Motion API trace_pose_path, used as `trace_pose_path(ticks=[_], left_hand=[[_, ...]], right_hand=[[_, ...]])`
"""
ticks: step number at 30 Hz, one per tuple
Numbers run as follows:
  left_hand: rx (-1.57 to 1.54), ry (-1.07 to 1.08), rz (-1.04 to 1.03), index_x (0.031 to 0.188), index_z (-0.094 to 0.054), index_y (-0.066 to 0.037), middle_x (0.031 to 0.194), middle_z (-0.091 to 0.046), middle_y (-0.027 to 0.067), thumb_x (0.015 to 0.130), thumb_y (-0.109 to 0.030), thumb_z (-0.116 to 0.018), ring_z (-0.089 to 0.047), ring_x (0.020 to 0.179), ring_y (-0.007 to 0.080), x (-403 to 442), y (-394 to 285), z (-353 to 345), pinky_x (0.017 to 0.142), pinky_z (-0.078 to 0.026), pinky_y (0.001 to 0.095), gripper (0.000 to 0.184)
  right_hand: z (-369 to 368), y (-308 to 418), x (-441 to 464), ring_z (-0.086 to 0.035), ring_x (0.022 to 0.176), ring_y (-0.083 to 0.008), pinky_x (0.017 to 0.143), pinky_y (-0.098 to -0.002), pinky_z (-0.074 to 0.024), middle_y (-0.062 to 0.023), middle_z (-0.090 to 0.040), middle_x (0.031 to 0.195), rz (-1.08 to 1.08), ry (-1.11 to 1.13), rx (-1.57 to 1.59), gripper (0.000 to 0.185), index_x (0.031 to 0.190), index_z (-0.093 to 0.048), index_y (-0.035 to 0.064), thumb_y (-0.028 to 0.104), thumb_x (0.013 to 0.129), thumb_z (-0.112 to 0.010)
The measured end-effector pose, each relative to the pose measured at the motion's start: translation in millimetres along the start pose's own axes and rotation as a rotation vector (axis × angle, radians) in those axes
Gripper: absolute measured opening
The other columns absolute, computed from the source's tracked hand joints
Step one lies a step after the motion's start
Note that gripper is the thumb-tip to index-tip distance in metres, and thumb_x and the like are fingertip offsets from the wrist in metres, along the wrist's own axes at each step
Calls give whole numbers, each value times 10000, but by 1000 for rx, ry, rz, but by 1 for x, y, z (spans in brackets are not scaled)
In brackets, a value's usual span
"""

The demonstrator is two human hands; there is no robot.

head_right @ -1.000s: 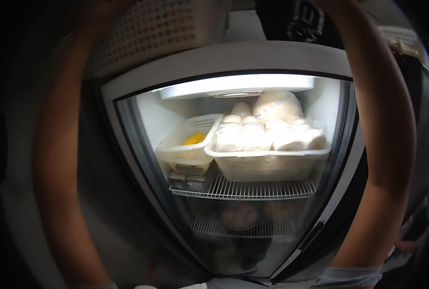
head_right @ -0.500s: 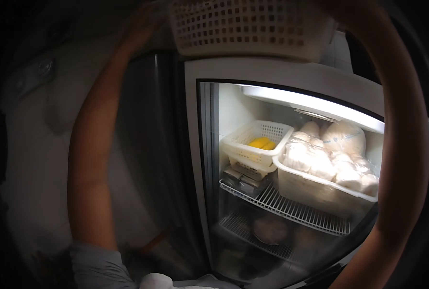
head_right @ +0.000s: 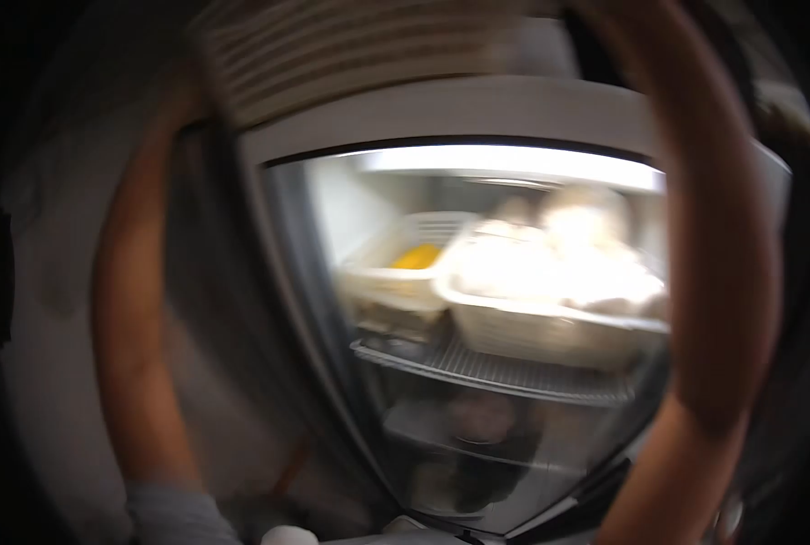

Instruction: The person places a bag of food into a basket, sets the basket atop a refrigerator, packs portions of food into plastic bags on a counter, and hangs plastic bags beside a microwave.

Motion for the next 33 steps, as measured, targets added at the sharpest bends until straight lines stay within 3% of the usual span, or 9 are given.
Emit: trace_pose_path(ticks=[3, 6, 9, 13, 20, 22, 27, 29, 33], left_hand=[[-164, -351, -14, 1265, -425, -27, 1249, -472, 191, 828, -264, -520, -455, 1158, 306, 35, 36, -45, 1001, -318, 427, 506], [-1134, -779, 41, 1273, -434, -69, 1273, -460, 144, 903, -348, -452, -419, 1199, 269, 18, 56, 4, 1026, -293, 365, 464], [-793, -931, 8, 1265, -444, -65, 1278, -456, 140, 899, -358, -466, -407, 1211, 271, -18, -3, 109, 1018, -302, 362, 469], [-797, -970, 10, 1258, -459, -75, 1276, -459, 139, 889, -333, -504, -412, 1208, 277, -20, -26, 131, 1001, -321, 361, 453], [-698, -1055, 104, 1175, -518, -76, 1145, -554, 136, 870, -299, -553, -522, 1063, 290, -14, -40, 115, 900, -398, 371, 380], [-552, -1061, 141, 1156, -529, -74, 1118, -568, 135, 872, -300, -549, -535, 1037, 296, -17, -41, 113, 881, -405, 373, 364], [-769, -1092, 29, 1165, -526, -51, 1148, -555, 138, 915, -276, -463, -514, 1080, 283, -21, -33, 104, 922, -378, 364, 342], [-770, -1068, 46, 1168, -523, -51, 1150, -554, 137, 916, -274, -461, -514, 1080, 283, -22, -32, 102, 923, -378, 363, 343], [-800, -1068, 105, 1161, -534, -57, 1161, -548, 132, 916, -272, -460, -508, 1085, 287, -23, -28, 103, 922, -379, 359, 334]], right_hand=[[4, 4, -13, -615, 785, -226, 689, -340, -510, -146, -640, 892, -148, 165, -17, 505, 1022, -589, 14, 459, 786, -620], [18, -20, -5, -588, 915, -253, 809, -387, -468, -172, -611, 1008, 118, 109, -26, 557, 1060, -584, 18, 515, 811, -548], [62, -33, -36, -547, 1012, -276, 881, -405, -417, -176, -573, 1109, 105, -324, 29, 587, 1088, -571, 10, 533, 834, -493], [91, -152, 20, -561, 971, -334, 823, -386, -445, -208, -592, 1046, -134, 77, -565, 547, 1045, -577, -20, 481, 858, -462], [123, -221, -11, -574, 901, -335, 785, -398, -458, -192, -613, 944, -297, -111, -667, 449, 984, -606, 19, 433, 853, -490], [107, -189, -16, -580, 867, -314, 767, -375, -463, -184, -614, 912, 272, 45, -846, 455, 999, -598, 7, 427, 841, -521], [83, -135, -87, -626, 880, -218, 740, -308, -511, -104, -626, 992, 29, -16, -393, 245, 1030, -593, 56, 228, 885, -496], [62, -124, -113, -617, 861, -208, 778, -330, -503, -71, -623, 970, 631, 11, -656, 220, 1021, -612, 144, 269, 857, -533], [56, -111, -130, -624, 764, -200, 668, -349, -492, -46, -631, 838, 107, 12, -443, 271, 895, -646, 101, 353, 823, -575]])
Point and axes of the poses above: each hand's wrist, its own x-axis towards the middle knuckle, its own z-axis out of the back of the hand, y = z × x, the point moved 6 cm from there along x, towards the middle knuckle
